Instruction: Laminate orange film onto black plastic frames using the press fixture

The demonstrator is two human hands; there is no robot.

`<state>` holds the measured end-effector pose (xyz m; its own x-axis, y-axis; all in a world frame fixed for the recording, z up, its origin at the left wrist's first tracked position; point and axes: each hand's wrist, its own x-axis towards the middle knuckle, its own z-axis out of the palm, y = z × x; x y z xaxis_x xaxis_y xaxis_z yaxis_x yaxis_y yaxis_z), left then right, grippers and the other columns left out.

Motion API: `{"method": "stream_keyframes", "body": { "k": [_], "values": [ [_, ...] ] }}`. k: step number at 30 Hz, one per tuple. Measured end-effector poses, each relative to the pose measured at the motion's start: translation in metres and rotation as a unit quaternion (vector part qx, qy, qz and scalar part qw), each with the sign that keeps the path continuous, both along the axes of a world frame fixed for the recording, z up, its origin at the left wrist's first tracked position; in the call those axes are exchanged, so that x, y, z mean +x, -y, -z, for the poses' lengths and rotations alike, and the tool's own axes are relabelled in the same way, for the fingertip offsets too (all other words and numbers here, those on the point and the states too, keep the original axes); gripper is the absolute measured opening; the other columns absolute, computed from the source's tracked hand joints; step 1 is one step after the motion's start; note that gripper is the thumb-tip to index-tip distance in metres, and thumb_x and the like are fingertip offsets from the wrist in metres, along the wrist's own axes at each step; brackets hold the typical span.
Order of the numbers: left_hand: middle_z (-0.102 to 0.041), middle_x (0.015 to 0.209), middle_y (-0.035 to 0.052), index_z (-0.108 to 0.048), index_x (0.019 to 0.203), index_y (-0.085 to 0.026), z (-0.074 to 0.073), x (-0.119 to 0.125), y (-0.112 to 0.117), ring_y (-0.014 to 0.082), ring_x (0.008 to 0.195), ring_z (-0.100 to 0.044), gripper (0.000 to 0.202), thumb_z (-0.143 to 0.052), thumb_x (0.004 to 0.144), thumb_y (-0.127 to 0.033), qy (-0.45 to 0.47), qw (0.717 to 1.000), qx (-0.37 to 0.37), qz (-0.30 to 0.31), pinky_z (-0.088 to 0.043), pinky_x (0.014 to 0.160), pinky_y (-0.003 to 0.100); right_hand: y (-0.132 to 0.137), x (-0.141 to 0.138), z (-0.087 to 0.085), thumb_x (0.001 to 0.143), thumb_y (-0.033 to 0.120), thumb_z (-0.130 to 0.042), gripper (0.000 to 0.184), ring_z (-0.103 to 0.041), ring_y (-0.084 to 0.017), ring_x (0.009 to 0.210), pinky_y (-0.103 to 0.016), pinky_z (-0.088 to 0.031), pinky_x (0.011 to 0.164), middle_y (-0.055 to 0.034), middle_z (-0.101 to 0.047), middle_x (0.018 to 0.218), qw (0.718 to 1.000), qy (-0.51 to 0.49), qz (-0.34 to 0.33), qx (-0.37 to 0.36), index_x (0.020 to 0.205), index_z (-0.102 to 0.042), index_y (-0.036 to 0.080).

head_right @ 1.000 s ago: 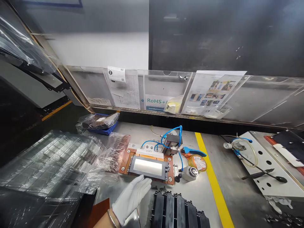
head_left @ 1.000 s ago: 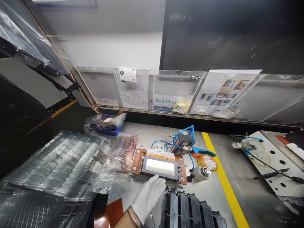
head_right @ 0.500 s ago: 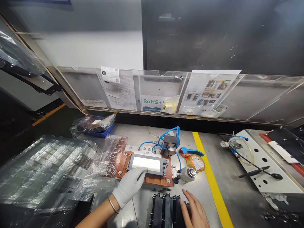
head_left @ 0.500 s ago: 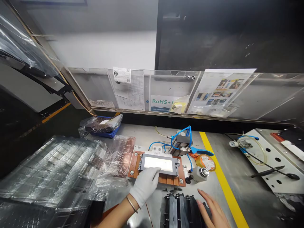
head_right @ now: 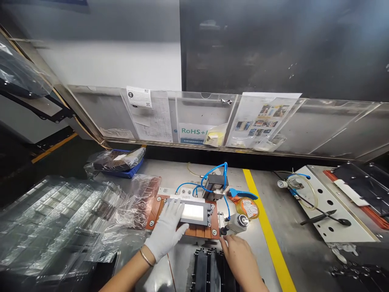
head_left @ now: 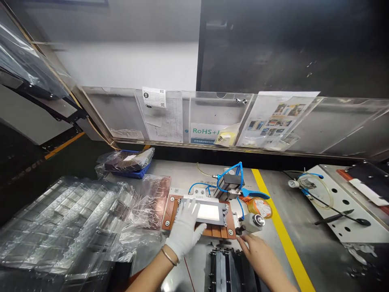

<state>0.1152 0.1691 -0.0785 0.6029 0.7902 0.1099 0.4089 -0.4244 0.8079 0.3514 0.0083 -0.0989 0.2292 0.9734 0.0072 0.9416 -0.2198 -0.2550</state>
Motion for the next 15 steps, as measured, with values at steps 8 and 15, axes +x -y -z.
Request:
{"method": "stream_keyframes", "body": {
  "k": [8, 15],
  "values": [
    [-0.051, 0.135, 0.0195, -0.045, 0.137, -0.011, 0.01, -0.058, -0.028, 0.0323, 0.126, -0.048, 0.059, -0.048, 0.086, -0.04, -0.099, 0.981, -0.095, -0.137, -0.034, 0.108, 0.046, -0.006, -0.008, -0.01, 0.094, 0.054, -0.03, 0.049, -0.061, -0.031, 0.107, -0.046, -0.049, 0.087, -0.0141, -0.065, 0.119, 0.994, -0.025, 0.061, 0.082, 0.11, -0.062, 0.02],
    [-0.061, 0.118, 0.0214, -0.053, 0.129, -0.009, 0.014, -0.052, -0.031, 0.0341, 0.114, -0.056, 0.057, -0.053, 0.082, -0.041, -0.094, 0.97, -0.175, -0.138, -0.038, 0.103, 0.048, -0.034, 0.0, -0.021, 0.086, 0.054, -0.039, 0.046, -0.061, -0.037, 0.101, -0.056, -0.045, 0.089, -0.0158, -0.07, 0.103, 0.985, -0.138, 0.093, 0.047, 0.092, -0.069, 0.02]
  ]
}}
